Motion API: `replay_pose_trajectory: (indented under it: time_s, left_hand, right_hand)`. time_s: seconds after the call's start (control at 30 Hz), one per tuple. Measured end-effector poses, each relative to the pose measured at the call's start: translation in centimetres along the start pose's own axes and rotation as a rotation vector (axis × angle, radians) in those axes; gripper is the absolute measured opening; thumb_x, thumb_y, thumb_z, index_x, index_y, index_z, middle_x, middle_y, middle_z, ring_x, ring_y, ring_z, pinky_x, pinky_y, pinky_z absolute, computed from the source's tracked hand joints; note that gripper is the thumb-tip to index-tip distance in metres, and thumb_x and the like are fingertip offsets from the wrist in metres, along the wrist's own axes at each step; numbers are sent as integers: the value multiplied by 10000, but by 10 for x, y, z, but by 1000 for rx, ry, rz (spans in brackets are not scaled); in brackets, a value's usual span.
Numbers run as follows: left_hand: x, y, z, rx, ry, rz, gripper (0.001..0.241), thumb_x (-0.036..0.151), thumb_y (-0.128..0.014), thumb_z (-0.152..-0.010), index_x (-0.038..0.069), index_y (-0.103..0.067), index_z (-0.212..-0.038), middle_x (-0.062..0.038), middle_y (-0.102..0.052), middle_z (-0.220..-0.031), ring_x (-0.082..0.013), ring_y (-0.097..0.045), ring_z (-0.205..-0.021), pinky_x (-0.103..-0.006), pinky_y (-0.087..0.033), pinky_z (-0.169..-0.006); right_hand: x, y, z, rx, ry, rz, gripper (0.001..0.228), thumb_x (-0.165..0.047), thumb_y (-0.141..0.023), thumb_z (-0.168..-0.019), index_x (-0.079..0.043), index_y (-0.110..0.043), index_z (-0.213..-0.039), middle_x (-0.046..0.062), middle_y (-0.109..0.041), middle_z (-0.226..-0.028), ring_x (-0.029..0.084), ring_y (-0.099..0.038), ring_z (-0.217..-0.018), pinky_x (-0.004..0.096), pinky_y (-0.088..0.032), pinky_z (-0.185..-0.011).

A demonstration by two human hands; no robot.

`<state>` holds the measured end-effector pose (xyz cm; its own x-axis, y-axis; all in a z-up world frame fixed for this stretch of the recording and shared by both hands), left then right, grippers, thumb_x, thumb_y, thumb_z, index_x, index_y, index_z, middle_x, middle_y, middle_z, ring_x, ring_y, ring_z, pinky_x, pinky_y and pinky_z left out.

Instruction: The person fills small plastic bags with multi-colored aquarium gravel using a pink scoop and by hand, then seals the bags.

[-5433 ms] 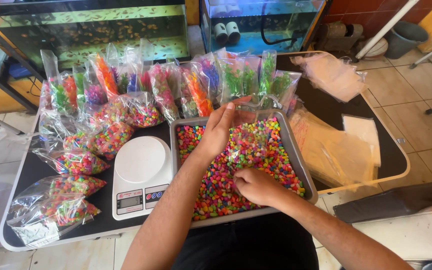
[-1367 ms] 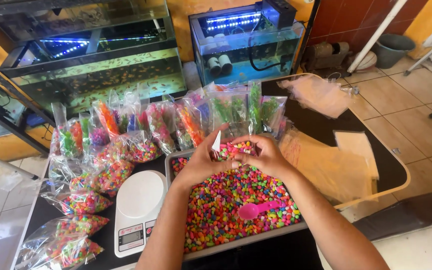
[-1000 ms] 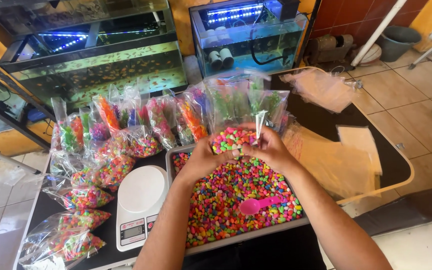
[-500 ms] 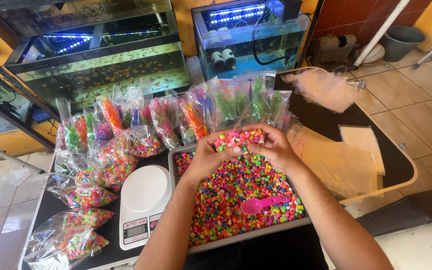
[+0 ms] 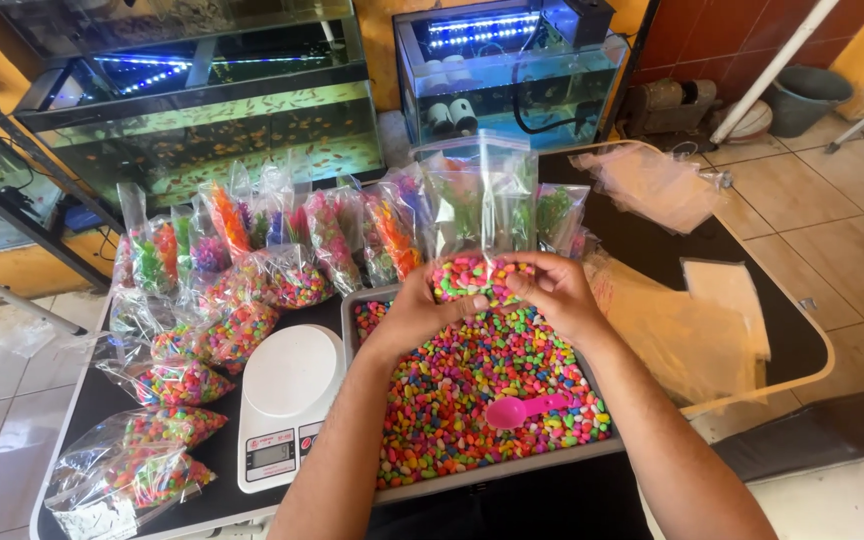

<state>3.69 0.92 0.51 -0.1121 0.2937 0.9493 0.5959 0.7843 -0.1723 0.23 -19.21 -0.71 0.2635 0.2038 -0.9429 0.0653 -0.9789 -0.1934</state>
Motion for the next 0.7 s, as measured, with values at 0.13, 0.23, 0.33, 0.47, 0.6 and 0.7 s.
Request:
replay_pose_trajectory:
  time_s: [0.13, 0.23, 0.33, 0.47, 0.6, 0.7]
  left_hand:
    - [-15, 4, 0, 51, 11, 44, 433, 76, -855, -827, -109, -645, -1158, -238, -735, -825, -233, -744, -641, -276, -629, -459]
    - [5, -4, 3, 78, 16, 81, 465, 39, -843, -824, -115, -636, -1211, -277, -740, -946, -325, -754, -811, -447, -673, -659]
    - [20, -7, 7, 86, 11, 18, 408, 35, -833, -834, -88, -666, -1186, -234, -754, -960, -267, -741, -857, -392, -668, -711]
    - [2, 0, 4, 47, 9, -20, 433, 26, -860, -811, -55, -696, -1203, -219, -760, -1017, -248, -719, -937, -395, -642, -803]
    - [-19, 13, 11, 29, 50, -136, 382, 47, -835, -856, -100, -693, -1179, -199, -739, -792, -115, -626, -578, -234, -512, -536]
    - [-3, 13, 13, -33, 49, -204, 313, 85, -795, -904, -62, -732, -1173, -192, -735, -743, -86, -527, -484, -219, -449, -480]
  right_hand:
    - [11, 8, -3, 69, -6, -39, 366, -133, -759, -894, 69, -674, -1187, 141, -639, -927, 277, -728, -838, 504, -678, -647]
    - [9, 8, -3, 86, 17, -1, 306, -146, -750, -905, 39, -709, -1146, 176, -713, -962, 260, -737, -867, 471, -676, -664]
    - [13, 14, -7, 98, 63, 117, 219, -160, -759, -905, -15, -752, -1070, 110, -735, -946, 163, -727, -873, 336, -661, -724]
    - [2, 7, -2, 114, 114, 250, 167, -150, -754, -921, -3, -758, -1000, 131, -742, -894, 162, -727, -827, 312, -630, -741]
    - [1, 7, -3, 91, 123, 299, 135, -113, -752, -923, 4, -750, -991, 134, -742, -884, 185, -737, -826, 303, -623, -709]
    - [6, 10, -4, 58, 85, 313, 133, -91, -760, -903, 0, -739, -998, 106, -743, -898, 170, -736, -868, 300, -619, -726]
Point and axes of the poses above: each hand's wrist, its own z-axis away from the middle knuckle, its own y-axis out of the back of the hand, x = y × z, the point moved 2 cm from there along -z, towards the middle knuckle
